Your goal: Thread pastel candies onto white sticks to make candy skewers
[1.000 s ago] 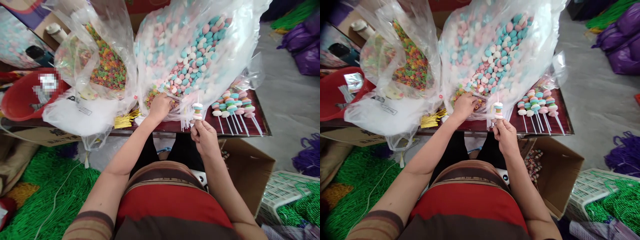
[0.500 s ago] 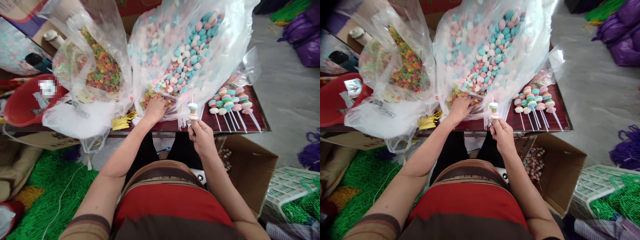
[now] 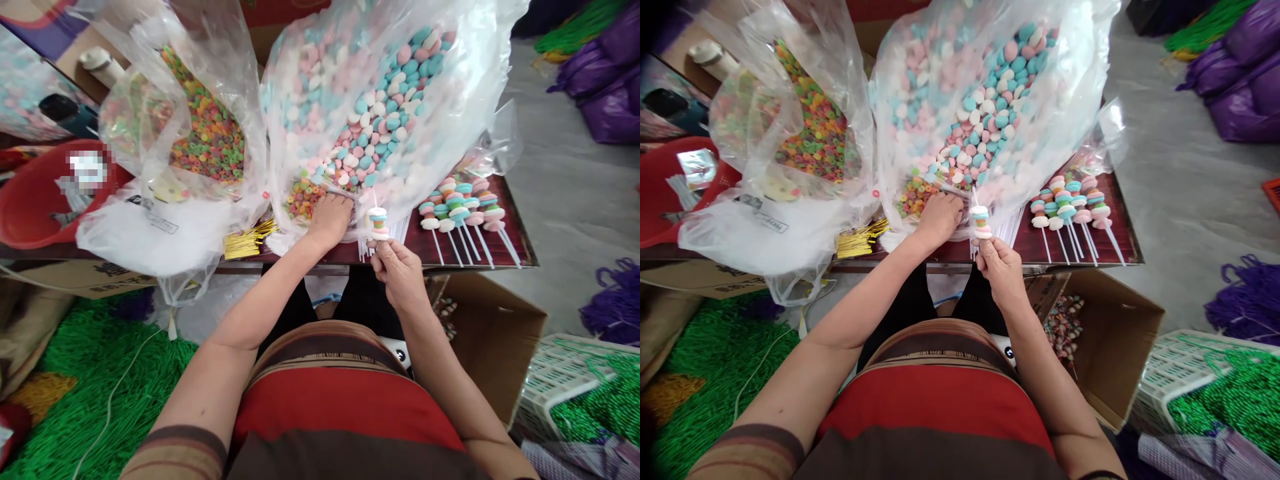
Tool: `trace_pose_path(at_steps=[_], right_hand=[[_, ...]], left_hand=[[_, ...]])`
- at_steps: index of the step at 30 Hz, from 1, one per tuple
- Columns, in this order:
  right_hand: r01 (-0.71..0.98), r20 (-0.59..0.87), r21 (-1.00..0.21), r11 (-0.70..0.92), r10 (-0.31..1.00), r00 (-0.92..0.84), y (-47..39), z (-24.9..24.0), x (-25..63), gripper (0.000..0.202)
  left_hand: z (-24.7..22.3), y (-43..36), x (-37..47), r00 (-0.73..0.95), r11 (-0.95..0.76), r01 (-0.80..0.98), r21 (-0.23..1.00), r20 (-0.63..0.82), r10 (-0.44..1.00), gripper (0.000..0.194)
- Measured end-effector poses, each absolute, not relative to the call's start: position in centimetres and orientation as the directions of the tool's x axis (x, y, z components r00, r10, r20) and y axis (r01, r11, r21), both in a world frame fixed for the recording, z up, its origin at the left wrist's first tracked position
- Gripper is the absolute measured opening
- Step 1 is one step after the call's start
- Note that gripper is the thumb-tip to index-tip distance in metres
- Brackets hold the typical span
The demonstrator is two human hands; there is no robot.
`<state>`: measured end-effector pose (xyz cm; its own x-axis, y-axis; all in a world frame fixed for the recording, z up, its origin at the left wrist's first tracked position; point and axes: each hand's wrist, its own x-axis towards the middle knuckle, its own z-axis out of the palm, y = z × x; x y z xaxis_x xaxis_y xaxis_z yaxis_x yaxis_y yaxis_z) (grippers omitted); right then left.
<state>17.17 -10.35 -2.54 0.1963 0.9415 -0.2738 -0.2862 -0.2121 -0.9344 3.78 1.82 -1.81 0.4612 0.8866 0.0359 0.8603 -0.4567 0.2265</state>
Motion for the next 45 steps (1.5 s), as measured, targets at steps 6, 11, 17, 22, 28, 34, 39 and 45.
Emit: trace_pose_path(at_steps=[6,11,17,22,28,34,39,45], right_hand=[[-0.263,-0.275,-0.939,-0.221,0.943,0.188,-10.5,-2.6,17.3,0.048],[-0.169,-0.252,-0.959,-0.229,0.959,0.131,-10.3,-3.0,17.3,0.049],[0.101,-0.176,-0.978,-0.182,0.982,0.063,-9.9,-2.5,17.2,0.044],[0.273,-0.147,-0.949,-0.154,0.988,0.048,-10.4,-2.0,17.2,0.046],[0.346,-0.134,-0.927,-0.143,0.99,0.05,-10.9,-1.7,17.2,0.044],[0.344,-0.09,-0.933,-0.105,0.994,0.06,-10.8,-1.4,17.1,0.04],[0.301,-0.077,-0.949,-0.093,0.995,0.066,-10.6,-1.4,16.7,0.04],[0.297,-0.072,-0.951,-0.09,0.995,0.07,-10.6,-1.7,16.6,0.039]], left_hand=[[-2.2,2.1,2.4,0.424,-0.433,0.834,0.341,0.106,0.9,0.016],[-2.2,2.2,0.9,0.091,-0.153,0.415,0.897,0.127,0.988,0.002],[-1.0,0.3,1.6,0.143,0.262,-0.351,0.899,-0.225,0.964,0.01],[-0.7,-0.2,1.8,0.128,0.313,-0.466,0.828,-0.287,0.949,0.01],[-0.3,-0.4,1.7,0.08,0.296,-0.442,0.847,-0.292,0.953,0.013],[-0.7,-1.3,1.9,0.084,0.159,-0.205,0.966,-0.145,0.986,0.011],[-0.9,-1.3,1.8,0.0,0.153,-0.253,0.955,-0.158,0.987,0.006],[-1.0,-1.2,1.3,0.008,0.136,-0.2,0.97,-0.137,0.99,0.004]])
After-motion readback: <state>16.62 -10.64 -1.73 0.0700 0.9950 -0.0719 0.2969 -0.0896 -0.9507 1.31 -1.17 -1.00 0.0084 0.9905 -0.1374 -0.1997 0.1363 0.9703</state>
